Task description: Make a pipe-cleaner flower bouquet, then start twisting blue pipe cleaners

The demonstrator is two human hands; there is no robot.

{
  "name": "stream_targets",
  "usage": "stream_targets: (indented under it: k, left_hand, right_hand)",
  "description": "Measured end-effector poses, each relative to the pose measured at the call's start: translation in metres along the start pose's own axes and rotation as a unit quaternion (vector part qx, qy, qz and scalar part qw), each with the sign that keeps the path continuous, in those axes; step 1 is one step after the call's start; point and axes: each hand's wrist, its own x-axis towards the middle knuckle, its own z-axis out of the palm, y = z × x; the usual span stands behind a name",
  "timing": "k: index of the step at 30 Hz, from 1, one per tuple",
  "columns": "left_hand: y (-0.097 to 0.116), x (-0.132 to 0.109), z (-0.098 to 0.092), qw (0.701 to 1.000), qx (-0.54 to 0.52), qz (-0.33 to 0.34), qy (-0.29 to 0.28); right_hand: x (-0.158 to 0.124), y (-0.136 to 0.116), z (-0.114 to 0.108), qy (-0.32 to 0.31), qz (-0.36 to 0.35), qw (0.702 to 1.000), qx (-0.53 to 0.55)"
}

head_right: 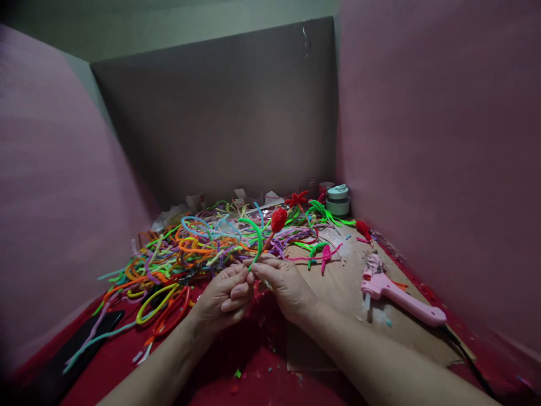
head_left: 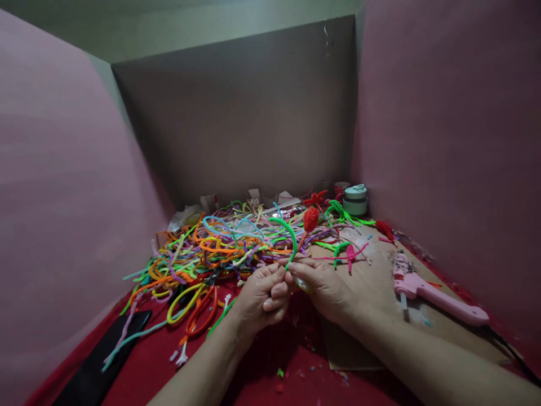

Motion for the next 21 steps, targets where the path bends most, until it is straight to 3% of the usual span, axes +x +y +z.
stream_targets:
  k: [5,10,14,16,19,21]
  left_hand:
    - [-0.0009,-0.0005,0.0008,1.000,0.011,0.002,0.022]
    - [-0.0018,-0.0009,0.0006,1.000,0.022,0.011,0.007]
    - [0.0016,-0.0011,0.0046,0.984,0.163,0.052,0.055]
    - [0.0031,-0.0015,0.0062,0.941,0.301,0.109,0.106]
    - [0.0009,-0.0026,0.0054,0.837,0.467,0.218,0.182]
    - [-0.0031,-0.0035,0.0040,0.782,0.526,0.270,0.198]
  right_hand:
    - [-0.0018,-0.0015,0.0020,0.025,0.007,1.000,-0.002]
    - [-0.0009,-0.0027,0.0031,0.024,-0.016,1.000,0.001]
    - [0.0004,-0.0019,0.0004,0.025,0.000,1.000,-0.003]
    - [0.0006,-0.0006,-0.0014,0.036,0.011,0.999,0.003]
    - [-0.0001,0.0030,-0.0032,0.066,0.017,0.998,0.008]
    - [-0.0009,0.0055,-0.0035,0.076,0.020,0.997,0.009]
